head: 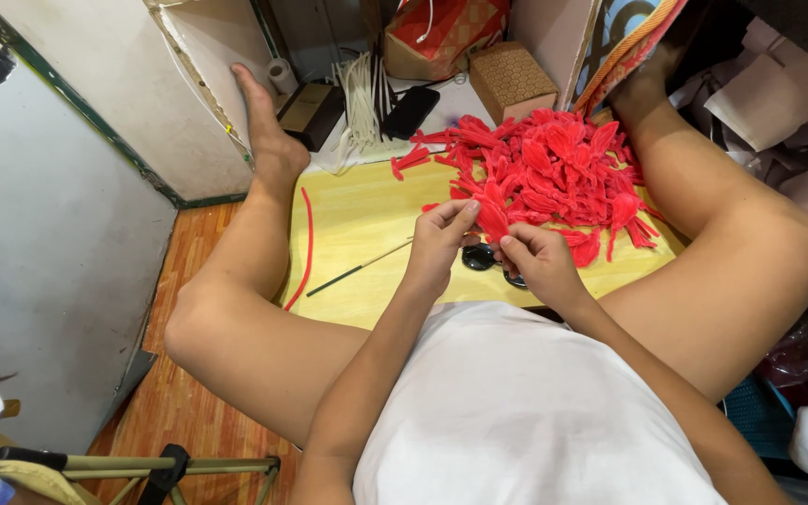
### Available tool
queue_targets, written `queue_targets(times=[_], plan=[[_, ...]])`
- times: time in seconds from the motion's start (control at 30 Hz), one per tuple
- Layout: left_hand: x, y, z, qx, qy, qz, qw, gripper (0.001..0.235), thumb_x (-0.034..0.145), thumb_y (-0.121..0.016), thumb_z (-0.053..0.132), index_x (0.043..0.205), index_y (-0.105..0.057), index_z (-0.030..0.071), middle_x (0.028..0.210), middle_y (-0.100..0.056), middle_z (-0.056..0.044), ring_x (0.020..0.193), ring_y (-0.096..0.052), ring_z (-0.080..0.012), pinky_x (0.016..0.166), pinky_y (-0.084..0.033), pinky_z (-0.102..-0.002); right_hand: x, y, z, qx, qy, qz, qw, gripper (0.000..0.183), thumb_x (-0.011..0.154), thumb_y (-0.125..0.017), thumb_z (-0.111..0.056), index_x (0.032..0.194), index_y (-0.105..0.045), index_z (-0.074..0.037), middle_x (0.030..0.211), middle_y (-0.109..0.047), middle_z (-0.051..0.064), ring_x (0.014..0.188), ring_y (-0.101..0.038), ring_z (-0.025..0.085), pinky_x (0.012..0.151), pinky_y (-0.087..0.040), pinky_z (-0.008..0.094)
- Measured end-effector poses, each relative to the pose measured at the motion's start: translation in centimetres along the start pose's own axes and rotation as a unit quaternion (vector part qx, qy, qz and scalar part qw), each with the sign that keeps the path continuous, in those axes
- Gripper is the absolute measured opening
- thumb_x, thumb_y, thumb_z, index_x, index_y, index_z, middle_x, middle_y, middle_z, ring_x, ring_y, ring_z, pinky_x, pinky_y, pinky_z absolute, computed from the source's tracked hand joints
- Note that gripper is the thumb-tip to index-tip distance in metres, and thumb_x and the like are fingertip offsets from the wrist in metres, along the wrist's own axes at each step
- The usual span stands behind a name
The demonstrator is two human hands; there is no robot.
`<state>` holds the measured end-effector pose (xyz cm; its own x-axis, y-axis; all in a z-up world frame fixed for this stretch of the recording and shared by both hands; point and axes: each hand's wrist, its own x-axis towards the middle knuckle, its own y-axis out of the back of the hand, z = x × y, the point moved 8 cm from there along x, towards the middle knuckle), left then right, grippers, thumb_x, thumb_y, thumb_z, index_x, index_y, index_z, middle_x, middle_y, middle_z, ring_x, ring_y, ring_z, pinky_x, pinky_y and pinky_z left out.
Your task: The person sits on the floor and separates a pile of red, stringy craft material by hand. They pick up small bundles, pull them apart, and place the separated pieces back onto the pile. The task involves repetitive hand manipulation of the material without using any tools.
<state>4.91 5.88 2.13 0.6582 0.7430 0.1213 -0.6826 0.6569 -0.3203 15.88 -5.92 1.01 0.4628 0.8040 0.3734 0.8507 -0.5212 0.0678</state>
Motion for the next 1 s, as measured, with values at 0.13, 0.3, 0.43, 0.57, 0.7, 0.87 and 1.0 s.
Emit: queue_targets(times=[0.13,0.3,0.43,0.57,0.7,0.87,1.0], plan=[[-0.3,-0.3,0.4,0.018,-0.017,0.002,1.0,0.022,0.097,-0.074,0.024,0.107,-0.076,0.004,0.086,-0.074,-0.006,0.083,-0.071,-0.0119,0.071,-0.062,-0.024,-0.5,-0.3,-1.9,-0.076,0.025,-0.002,0.997,0.022,0.096,-0.062,-0.007,0.076,-0.07,-0.005,0.055,-0.06,0.005,0.049,-0.056,0.011,0.049,-0.047,0.024],[-0.6,-1.3,-0.8,-0.049,0.024,-0.024,0.998,0.025,0.099,-0.071,0.03,0.102,-0.077,0.005,0.088,-0.074,-0.006,0.087,-0.069,-0.0124,0.081,-0.06,-0.032,-0.6,-0.6,-4.8,-0.191,0.125,-0.021,0.973,0.028,0.096,-0.068,-0.016,0.068,-0.062,-0.012,0.051,-0.05,0.005,0.048,-0.046,0.015,0.048,-0.038,0.028],[-0.7,-1.3,-3.0,-0.158,0.117,-0.04,0.98,0.029,0.098,-0.071,0.029,0.107,-0.074,0.001,0.089,-0.072,-0.008,0.086,-0.07,-0.0186,0.08,-0.06,-0.036,-0.3,-0.9,-4.3,-0.199,0.156,-0.036,0.967,0.029,0.094,-0.067,-0.015,0.066,-0.059,-0.011,0.052,-0.05,0.006,0.049,-0.047,0.019,0.048,-0.038,0.029],[0.0,-0.5,-3.5,-0.128,0.117,-0.017,0.985,0.028,0.096,-0.074,0.032,0.102,-0.074,0.005,0.086,-0.068,-0.003,0.084,-0.067,-0.0143,0.08,-0.052,-0.025,0.6,-0.7,-1.1,-0.173,0.105,-0.037,0.979,0.025,0.095,-0.066,-0.013,0.07,-0.061,-0.01,0.054,-0.051,0.011,0.055,-0.05,0.017,0.055,-0.044,0.032],[0.2,0.5,-1.5,0.001,0.046,-0.008,0.999,0.025,0.097,-0.073,0.03,0.106,-0.076,0.007,0.088,-0.071,0.0,0.086,-0.066,-0.0085,0.075,-0.051,-0.019,0.4,-0.5,-1.9,-0.101,0.05,-0.009,0.994,0.03,0.099,-0.057,-0.01,0.07,-0.063,-0.011,0.049,-0.053,0.0,0.052,-0.052,0.011,0.056,-0.045,0.025],[0.3,-0.2,-2.5,-0.017,0.05,-0.045,0.998,0.021,0.098,-0.071,0.026,0.104,-0.076,0.007,0.086,-0.071,0.001,0.08,-0.067,-0.0067,0.075,-0.054,-0.019,0.1,-0.7,-0.7,-0.003,0.043,-0.035,0.998,0.027,0.102,-0.054,-0.01,0.078,-0.064,-0.007,0.055,-0.056,0.005,0.055,-0.054,0.014,0.057,-0.047,0.027],[-1.0,-1.5,-1.7,-0.154,0.112,-0.095,0.977,0.025,0.097,-0.071,0.026,0.106,-0.074,0.003,0.093,-0.075,-0.006,0.09,-0.073,-0.0153,0.084,-0.058,-0.03,0.4,-1.4,-0.4,0.168,0.04,-0.079,0.982,0.023,0.105,-0.053,-0.014,0.092,-0.064,0.001,0.069,-0.059,0.011,0.062,-0.06,0.015,0.06,-0.054,0.028]])
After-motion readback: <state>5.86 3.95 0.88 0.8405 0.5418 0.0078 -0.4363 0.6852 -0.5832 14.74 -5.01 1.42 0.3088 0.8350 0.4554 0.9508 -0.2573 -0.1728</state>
